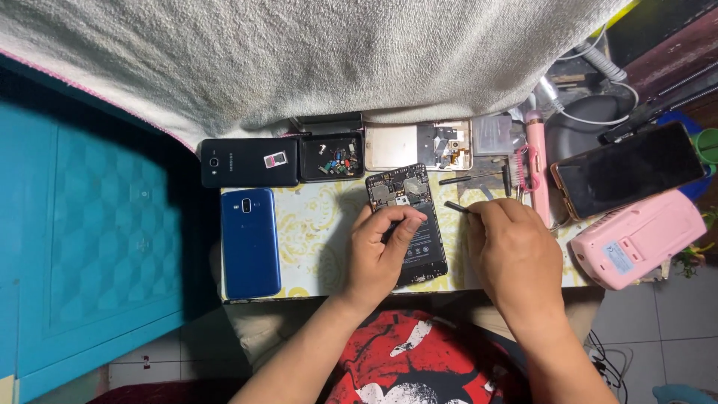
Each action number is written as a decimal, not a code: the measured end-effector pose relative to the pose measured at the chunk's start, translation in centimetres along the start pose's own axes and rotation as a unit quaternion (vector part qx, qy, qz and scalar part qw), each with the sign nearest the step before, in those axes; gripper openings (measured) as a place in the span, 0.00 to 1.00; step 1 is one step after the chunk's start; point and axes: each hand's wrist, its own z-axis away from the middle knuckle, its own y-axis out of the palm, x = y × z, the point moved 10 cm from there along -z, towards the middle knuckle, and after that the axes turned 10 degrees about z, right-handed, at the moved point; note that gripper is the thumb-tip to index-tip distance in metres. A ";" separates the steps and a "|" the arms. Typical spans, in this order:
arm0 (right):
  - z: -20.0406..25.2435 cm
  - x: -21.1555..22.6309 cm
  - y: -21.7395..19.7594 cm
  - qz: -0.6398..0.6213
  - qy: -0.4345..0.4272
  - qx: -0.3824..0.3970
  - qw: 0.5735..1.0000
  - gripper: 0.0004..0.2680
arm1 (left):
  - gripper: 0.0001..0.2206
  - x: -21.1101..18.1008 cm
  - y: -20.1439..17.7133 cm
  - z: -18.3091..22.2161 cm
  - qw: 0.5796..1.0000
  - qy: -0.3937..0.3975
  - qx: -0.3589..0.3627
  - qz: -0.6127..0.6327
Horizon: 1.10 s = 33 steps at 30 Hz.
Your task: Reassembling a smartphone by connecting internal ribbon cables, placing the motherboard, and attaching the back cover.
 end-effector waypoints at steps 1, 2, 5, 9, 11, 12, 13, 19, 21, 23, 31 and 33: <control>-0.1 -0.3 0.5 0.000 0.000 0.000 1.000 0.03 | 0.06 -0.1 0.0 0.0 1.000 0.000 0.000 0.000; -0.2 -0.6 1.0 -0.014 0.001 0.002 1.000 0.03 | 0.07 -0.3 0.0 0.1 1.000 0.002 0.000 0.002; -1.0 -2.2 1.5 -0.097 0.040 0.039 0.994 0.04 | 0.08 -0.1 0.1 0.0 1.000 0.005 0.007 0.000; -1.5 -2.5 1.0 -0.422 0.149 0.098 0.889 0.16 | 0.09 0.0 0.1 -0.2 1.000 -0.002 0.012 0.001; -1.6 -1.3 1.0 -0.538 0.144 0.077 0.827 0.21 | 0.09 0.0 0.2 -0.3 1.000 -0.005 0.012 0.003; -1.7 -0.5 0.8 -0.644 0.135 0.057 0.751 0.27 | 0.09 0.0 0.1 -0.3 1.000 -0.009 0.010 0.004; -1.4 -0.5 1.7 -0.645 0.135 0.057 0.750 0.27 | 0.09 0.1 0.1 -0.3 1.000 -0.009 0.010 0.004; -0.6 0.4 0.7 -0.607 0.109 -0.031 0.787 0.12 | 0.09 0.3 -0.3 -0.3 1.000 -0.009 0.012 -0.006; -0.5 0.5 0.3 -0.603 0.107 -0.041 0.789 0.10 | 0.09 0.4 -0.3 -0.2 1.000 -0.007 0.008 -0.007; -0.7 0.9 0.2 -0.608 0.092 -0.054 0.787 0.12 | 0.10 0.2 -0.2 -0.2 1.000 -0.006 0.007 -0.005; -0.3 1.9 1.1 -0.633 0.100 -0.102 0.761 0.16 | 0.09 0.8 -0.6 0.0 1.000 0.007 0.002 -0.010; -0.3 1.9 0.6 -0.622 0.106 -0.114 0.768 0.15 | 0.09 0.8 -0.6 0.0 1.000 0.013 0.003 -0.009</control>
